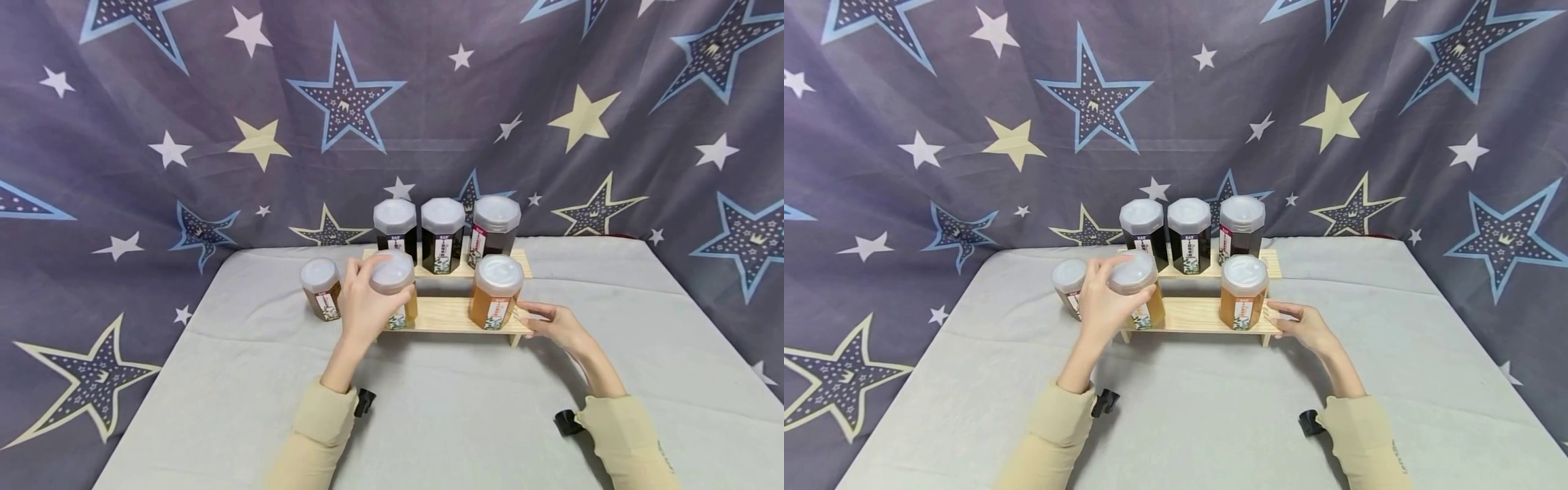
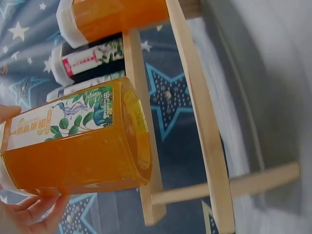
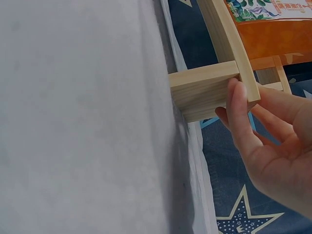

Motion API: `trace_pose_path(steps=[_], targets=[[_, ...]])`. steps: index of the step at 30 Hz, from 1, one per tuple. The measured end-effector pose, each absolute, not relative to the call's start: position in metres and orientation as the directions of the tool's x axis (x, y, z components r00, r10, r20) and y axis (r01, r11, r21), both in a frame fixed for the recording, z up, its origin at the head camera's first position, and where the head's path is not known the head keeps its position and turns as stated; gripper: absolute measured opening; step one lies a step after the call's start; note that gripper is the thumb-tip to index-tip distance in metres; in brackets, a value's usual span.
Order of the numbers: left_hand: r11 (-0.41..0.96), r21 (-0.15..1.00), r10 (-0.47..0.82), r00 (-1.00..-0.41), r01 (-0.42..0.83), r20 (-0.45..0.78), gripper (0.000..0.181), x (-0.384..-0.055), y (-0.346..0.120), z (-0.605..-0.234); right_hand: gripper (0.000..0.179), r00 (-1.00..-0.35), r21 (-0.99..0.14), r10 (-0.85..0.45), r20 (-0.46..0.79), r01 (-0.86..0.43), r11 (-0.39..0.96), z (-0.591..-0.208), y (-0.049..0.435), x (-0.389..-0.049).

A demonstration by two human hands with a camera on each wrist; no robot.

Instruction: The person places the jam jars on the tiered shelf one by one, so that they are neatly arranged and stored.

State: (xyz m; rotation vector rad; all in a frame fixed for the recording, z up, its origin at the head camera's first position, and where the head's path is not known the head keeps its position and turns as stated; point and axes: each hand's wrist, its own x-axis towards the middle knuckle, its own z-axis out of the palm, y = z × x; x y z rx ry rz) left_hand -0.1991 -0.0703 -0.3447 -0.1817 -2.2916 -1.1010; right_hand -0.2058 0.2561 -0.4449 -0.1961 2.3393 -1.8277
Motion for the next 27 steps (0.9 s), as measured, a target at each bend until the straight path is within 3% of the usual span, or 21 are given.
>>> trace_pose_path(steps=[7,18,27], targets=[[0.612,0.682,-0.089,-0.822,0.4,0.562,0.051,-0.202,-0.051,-0.349,0.047,-0.978,-0.967,-0.203,-0.057,0.004,0.254,-0.444,0.256,-0.205],[0.611,0.704,-0.063,-0.864,0.362,0.499,0.052,-0.205,-0.028,-0.357,0.045,-0.975,-0.97,-0.221,-0.031,-0.023,0.241,-0.447,0.257,-0.206],[0.627,0.668,-0.023,-0.848,0.4,0.529,0.052,-0.207,-0.015,-0.362,0.046,-0.975,-0.973,-0.222,-0.031,-0.022,0.232,-0.447,0.257,-0.206]])
